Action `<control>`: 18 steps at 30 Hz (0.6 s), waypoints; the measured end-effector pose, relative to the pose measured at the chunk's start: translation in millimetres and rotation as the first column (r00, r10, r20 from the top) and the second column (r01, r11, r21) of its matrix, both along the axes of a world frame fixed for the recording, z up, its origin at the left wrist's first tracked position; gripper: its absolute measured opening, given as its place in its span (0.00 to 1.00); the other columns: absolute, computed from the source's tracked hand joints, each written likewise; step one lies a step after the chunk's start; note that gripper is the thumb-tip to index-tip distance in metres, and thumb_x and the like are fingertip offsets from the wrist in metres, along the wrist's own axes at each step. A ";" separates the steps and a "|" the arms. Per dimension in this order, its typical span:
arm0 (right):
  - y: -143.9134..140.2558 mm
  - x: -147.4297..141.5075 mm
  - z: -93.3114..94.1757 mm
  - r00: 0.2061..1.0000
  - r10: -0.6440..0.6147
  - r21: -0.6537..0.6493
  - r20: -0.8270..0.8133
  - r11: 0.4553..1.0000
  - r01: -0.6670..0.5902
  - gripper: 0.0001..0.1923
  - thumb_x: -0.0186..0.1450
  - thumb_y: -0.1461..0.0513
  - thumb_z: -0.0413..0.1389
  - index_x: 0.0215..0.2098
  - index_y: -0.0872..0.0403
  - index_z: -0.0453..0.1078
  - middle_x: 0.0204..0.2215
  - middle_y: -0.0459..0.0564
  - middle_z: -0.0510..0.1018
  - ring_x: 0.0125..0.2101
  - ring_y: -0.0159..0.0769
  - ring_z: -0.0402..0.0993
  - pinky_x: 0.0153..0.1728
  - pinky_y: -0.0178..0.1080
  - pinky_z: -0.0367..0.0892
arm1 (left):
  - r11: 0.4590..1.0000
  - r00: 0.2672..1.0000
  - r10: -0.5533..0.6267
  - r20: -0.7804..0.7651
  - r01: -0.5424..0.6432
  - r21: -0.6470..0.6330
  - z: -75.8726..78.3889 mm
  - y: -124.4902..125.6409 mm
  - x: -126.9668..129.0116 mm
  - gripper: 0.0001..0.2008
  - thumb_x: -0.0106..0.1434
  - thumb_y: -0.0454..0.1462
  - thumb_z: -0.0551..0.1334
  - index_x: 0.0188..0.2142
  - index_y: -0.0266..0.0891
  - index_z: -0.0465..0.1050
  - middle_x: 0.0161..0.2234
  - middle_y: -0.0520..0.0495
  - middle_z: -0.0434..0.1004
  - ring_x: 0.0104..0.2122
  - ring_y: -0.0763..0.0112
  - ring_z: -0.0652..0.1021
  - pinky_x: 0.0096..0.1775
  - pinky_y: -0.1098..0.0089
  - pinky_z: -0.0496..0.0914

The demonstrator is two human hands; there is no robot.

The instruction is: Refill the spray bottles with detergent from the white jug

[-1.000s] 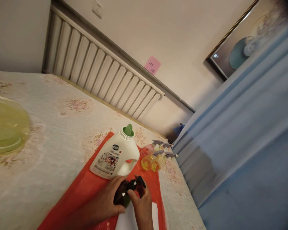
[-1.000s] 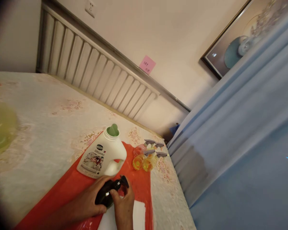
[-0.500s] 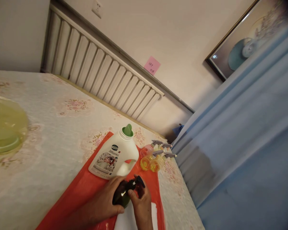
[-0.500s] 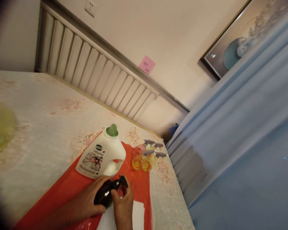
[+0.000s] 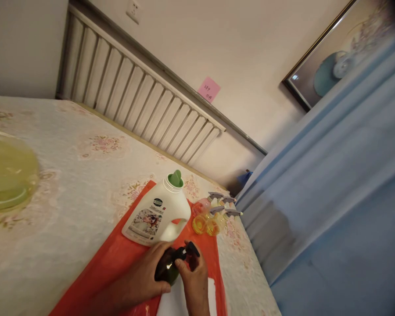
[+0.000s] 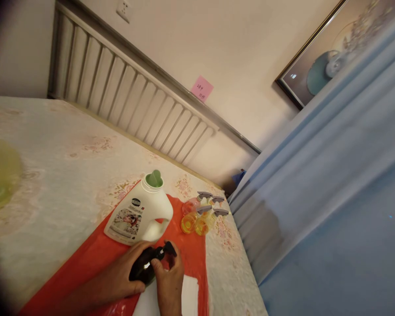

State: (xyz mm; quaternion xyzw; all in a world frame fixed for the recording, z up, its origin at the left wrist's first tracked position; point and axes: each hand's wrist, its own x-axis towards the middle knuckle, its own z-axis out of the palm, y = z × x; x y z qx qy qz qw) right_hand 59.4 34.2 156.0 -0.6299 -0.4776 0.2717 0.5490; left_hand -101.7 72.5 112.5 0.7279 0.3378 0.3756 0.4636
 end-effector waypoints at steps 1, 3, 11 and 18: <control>-0.2 0.7 -0.7 1.000 0.006 0.004 -0.001 1.000 -0.006 0.26 0.48 0.64 0.65 0.47 0.59 0.76 0.46 0.59 0.82 0.47 0.51 0.78 0.51 0.49 0.71 | 1.000 1.000 0.002 -0.003 -0.002 0.002 0.3 -0.2 0.1 0.41 0.43 0.29 0.63 0.59 0.46 0.59 0.60 0.45 0.66 0.60 0.53 0.67 0.60 0.55 0.62; -0.7 2.3 -2.3 1.000 0.017 0.014 -0.005 1.000 -0.017 0.26 0.49 0.63 0.65 0.47 0.59 0.76 0.46 0.60 0.81 0.47 0.51 0.78 0.52 0.49 0.71 | 1.000 1.000 0.003 -0.008 -0.003 0.005 0.9 -0.8 0.2 0.41 0.43 0.29 0.63 0.58 0.46 0.60 0.59 0.45 0.67 0.59 0.53 0.67 0.60 0.55 0.62; -2.7 1.8 -1.8 0.999 0.027 0.016 -0.027 1.000 -0.027 0.26 0.49 0.65 0.65 0.48 0.58 0.77 0.46 0.57 0.82 0.46 0.49 0.78 0.51 0.47 0.71 | 1.000 1.000 -0.013 -0.013 0.013 -0.006 1.8 -0.4 -0.8 0.41 0.43 0.29 0.64 0.59 0.45 0.59 0.59 0.44 0.66 0.59 0.54 0.67 0.60 0.56 0.62; -3.0 -1.3 2.8 1.000 0.009 0.002 -0.020 1.000 -0.009 0.26 0.47 0.66 0.65 0.46 0.58 0.77 0.44 0.57 0.83 0.46 0.50 0.79 0.51 0.47 0.71 | 1.000 1.000 -0.011 -0.017 0.010 -0.020 -0.4 -0.1 0.2 0.43 0.43 0.28 0.64 0.60 0.47 0.57 0.61 0.45 0.65 0.61 0.53 0.66 0.61 0.56 0.61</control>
